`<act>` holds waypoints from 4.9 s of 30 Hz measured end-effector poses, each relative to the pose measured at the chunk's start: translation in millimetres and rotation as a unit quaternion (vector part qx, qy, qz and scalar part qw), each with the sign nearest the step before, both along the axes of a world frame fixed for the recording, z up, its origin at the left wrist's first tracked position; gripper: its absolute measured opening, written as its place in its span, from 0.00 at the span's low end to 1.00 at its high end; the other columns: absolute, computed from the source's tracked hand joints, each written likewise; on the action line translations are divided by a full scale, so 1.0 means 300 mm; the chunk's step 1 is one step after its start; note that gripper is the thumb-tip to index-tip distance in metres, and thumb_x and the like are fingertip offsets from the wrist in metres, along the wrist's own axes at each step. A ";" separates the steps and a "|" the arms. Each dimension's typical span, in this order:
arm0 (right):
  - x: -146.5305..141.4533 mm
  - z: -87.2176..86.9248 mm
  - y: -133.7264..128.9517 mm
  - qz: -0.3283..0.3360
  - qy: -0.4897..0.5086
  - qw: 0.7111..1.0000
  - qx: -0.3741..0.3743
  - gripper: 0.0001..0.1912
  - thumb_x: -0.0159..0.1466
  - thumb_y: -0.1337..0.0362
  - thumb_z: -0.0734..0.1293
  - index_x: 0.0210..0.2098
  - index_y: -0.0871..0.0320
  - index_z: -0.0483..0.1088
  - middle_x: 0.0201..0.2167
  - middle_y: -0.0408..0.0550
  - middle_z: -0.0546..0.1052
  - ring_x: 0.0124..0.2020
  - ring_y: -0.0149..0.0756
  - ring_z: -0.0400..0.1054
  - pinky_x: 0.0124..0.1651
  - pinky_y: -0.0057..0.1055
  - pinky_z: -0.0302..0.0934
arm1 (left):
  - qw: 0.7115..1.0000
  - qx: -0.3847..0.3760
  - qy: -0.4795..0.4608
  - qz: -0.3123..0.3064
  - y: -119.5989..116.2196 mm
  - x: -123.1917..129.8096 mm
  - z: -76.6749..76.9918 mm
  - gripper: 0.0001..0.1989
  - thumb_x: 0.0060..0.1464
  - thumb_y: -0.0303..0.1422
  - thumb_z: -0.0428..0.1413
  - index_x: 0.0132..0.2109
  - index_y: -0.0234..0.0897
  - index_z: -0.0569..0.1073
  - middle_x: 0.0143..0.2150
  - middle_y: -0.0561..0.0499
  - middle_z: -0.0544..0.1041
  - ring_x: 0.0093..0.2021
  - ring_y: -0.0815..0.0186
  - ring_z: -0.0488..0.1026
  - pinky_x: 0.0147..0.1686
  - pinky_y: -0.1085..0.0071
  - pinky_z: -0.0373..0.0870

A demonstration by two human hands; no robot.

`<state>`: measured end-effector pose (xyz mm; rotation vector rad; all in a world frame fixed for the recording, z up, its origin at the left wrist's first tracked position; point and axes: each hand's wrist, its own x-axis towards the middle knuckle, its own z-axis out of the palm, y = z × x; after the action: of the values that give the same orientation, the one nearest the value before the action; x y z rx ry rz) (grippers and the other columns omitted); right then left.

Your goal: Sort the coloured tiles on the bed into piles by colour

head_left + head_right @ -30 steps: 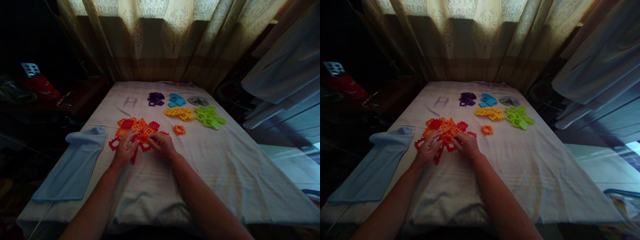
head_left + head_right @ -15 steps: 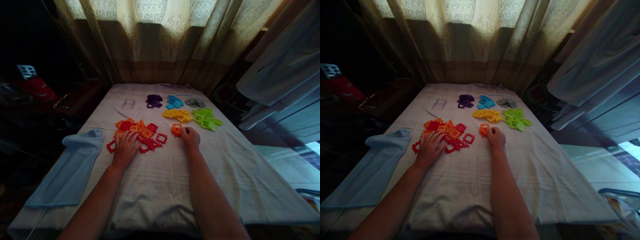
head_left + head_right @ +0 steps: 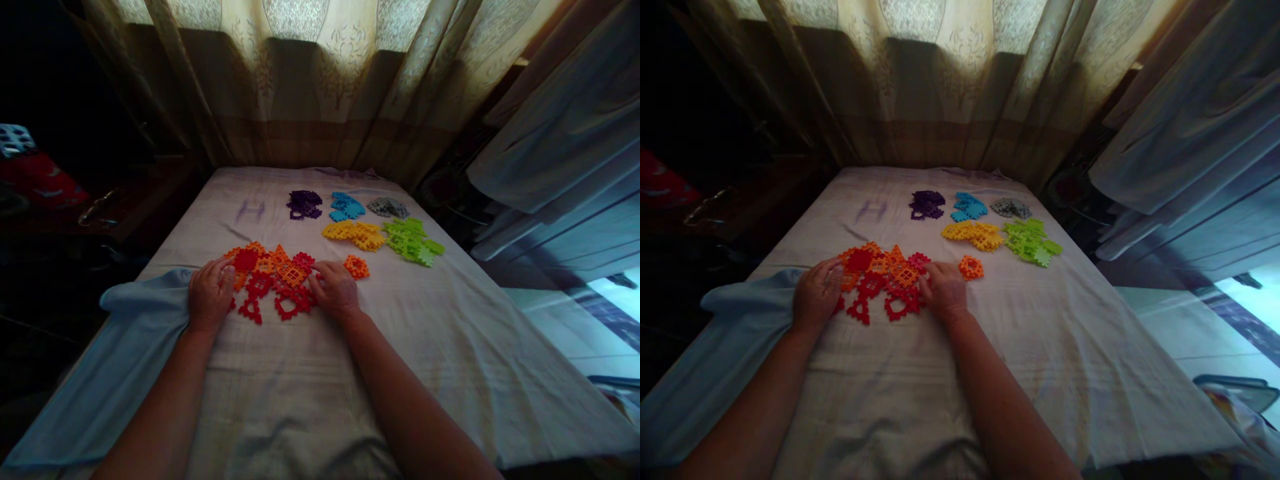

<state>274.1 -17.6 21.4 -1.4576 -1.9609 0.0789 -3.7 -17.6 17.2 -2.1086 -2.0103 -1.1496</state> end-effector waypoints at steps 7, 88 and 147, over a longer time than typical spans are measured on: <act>-0.111 0.037 -0.004 0.015 -0.113 0.991 -0.071 0.21 0.63 0.50 0.68 0.49 0.56 0.75 0.52 0.56 0.75 0.52 0.50 0.66 0.54 0.44 0.59 | 0.998 -0.045 -0.041 -0.012 0.013 0.008 -0.038 0.26 0.62 0.46 0.42 0.56 0.36 0.72 0.59 0.40 0.74 0.60 0.55 0.70 0.62 0.56 0.64; -0.152 -0.018 -0.062 0.171 -0.021 0.981 0.087 0.12 0.67 0.59 0.65 0.47 0.52 0.77 0.41 0.51 0.77 0.41 0.39 0.68 0.46 0.35 0.64 | 0.938 -0.253 -0.176 -0.159 -0.098 0.062 0.097 0.32 0.43 0.51 0.61 0.53 0.40 0.73 0.54 0.44 0.78 0.48 0.54 0.78 0.47 0.61 0.75; 0.143 -0.009 0.018 -0.086 0.018 0.996 0.020 0.15 0.64 0.58 0.60 0.26 0.55 0.74 0.26 0.47 0.78 0.29 0.35 0.69 0.32 0.28 0.56 | 0.976 -0.128 0.168 -0.057 -0.047 0.094 0.026 0.09 0.59 0.35 0.53 0.44 0.43 0.75 0.60 0.44 0.74 0.63 0.50 0.65 0.65 0.43 0.44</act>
<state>316.8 -12.1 18.6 -1.5817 -1.7896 -0.0101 24.6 -31.6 25.0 -2.3650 -1.9856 -0.5122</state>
